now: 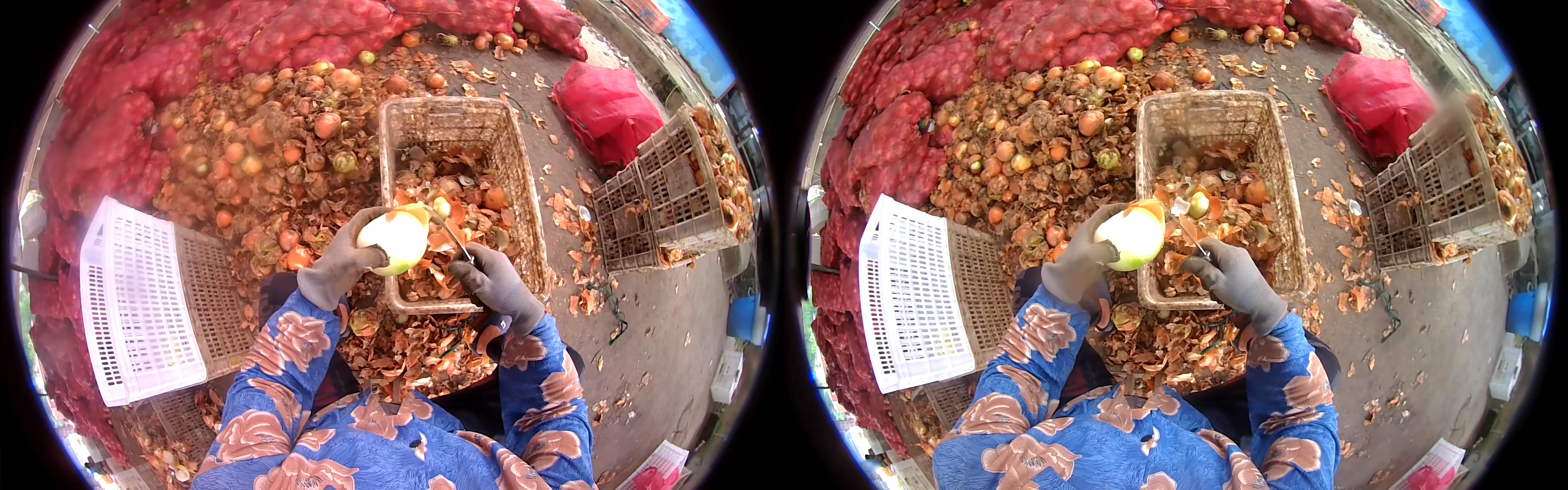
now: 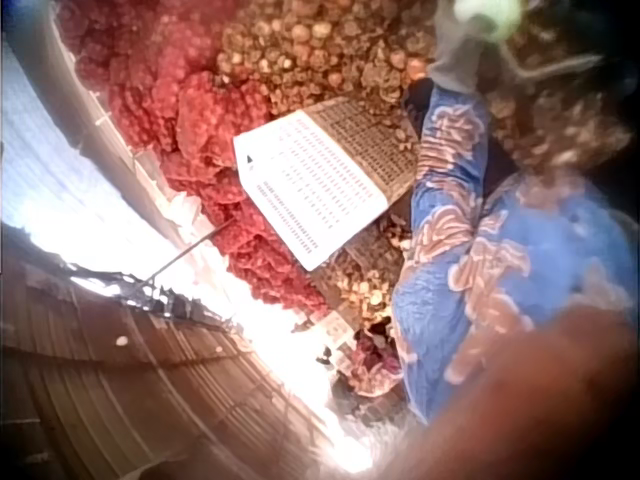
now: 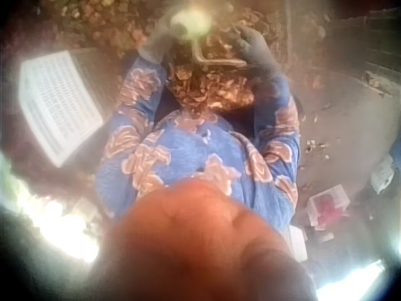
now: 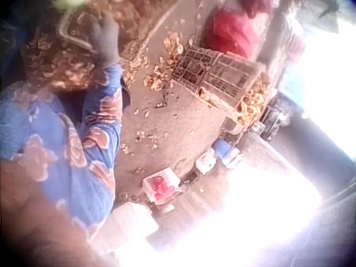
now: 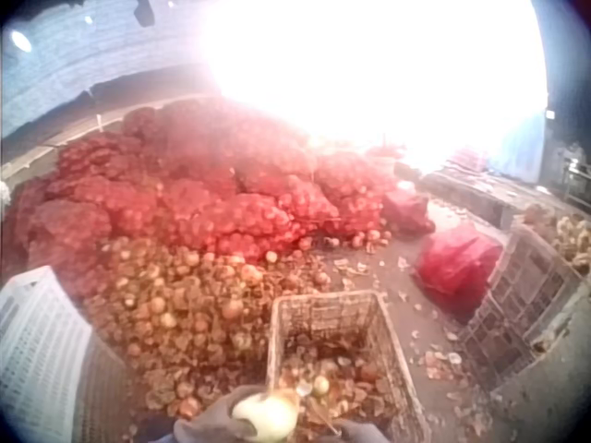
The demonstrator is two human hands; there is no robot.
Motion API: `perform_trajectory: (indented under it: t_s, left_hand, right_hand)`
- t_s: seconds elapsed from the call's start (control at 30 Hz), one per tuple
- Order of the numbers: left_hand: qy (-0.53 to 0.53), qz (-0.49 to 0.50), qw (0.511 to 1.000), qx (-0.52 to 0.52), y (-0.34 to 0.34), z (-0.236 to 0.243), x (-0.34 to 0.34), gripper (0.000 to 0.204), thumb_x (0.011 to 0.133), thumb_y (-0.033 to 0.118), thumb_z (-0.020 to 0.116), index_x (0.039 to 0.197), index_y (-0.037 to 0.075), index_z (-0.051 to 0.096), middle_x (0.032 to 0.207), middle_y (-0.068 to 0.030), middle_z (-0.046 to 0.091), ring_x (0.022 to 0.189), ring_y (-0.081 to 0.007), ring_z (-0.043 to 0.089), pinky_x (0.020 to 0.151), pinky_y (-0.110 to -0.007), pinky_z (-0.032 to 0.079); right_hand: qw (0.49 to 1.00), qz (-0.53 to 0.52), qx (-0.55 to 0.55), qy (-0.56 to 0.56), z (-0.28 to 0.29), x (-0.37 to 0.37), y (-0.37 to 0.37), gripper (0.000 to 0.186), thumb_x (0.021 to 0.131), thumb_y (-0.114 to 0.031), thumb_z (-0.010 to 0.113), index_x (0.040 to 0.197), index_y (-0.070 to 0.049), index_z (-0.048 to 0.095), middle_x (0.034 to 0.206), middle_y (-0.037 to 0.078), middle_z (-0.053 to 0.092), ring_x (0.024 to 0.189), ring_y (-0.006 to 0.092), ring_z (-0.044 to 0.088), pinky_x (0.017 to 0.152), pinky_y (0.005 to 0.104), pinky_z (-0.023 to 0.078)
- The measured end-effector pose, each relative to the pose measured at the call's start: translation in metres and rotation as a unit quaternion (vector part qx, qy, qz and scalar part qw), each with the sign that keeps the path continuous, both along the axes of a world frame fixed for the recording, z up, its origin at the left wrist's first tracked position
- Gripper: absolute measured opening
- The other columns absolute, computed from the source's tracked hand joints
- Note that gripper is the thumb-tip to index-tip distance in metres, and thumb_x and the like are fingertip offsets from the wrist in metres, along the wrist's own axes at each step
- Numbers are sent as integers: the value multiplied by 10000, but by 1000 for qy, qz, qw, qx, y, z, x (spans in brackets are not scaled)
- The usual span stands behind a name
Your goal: The person sits on the floor and peels several onions using a knife, removing the outer layers and placing the peeled onions into a white plastic crate. The person handles the onions one at a time, rotating them to remove the skin completely.
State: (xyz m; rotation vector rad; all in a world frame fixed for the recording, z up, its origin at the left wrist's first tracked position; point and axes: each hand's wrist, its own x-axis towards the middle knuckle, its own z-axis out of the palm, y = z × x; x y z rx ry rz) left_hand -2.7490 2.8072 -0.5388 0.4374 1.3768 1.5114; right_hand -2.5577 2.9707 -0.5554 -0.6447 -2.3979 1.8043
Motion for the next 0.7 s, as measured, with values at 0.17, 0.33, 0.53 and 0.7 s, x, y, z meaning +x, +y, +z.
perform_trajectory:
  t_s: [0.17,0.33,0.53,0.7]
  left_hand:
    - [4,-15,999,31,-3,-12,-2,833,563,106,529,1362,-53,350,1225,-218,542,1140,-306,569,987,-375,473]
    - [-121,-35,987,101,-7,-16,-8,864,590,130,708,1367,-13,360,1251,-149,531,1159,-275,549,1008,-374,449]
    - [-65,-28,995,72,-3,-4,5,899,536,181,556,1372,-66,337,1276,-239,516,1179,-355,543,1025,-402,449]
    - [-7,-90,995,44,2,-6,15,893,517,162,549,1361,-65,365,1257,-202,538,1173,-302,551,1020,-364,444]
  right_hand:
    - [990,-10,110,-83,-1,-7,8,207,898,-170,632,976,21,614,768,111,668,685,152,628,633,319,497]
    - [997,-30,42,-55,2,-4,13,222,893,-174,641,981,29,627,735,68,659,665,123,612,627,287,497]
    - [985,-102,-131,-42,19,-3,16,236,872,-204,659,993,-2,637,697,-10,584,602,52,543,534,210,437]
    - [979,-127,-131,86,-14,-20,2,260,894,-193,633,1066,3,630,757,-26,598,651,38,515,589,214,437]
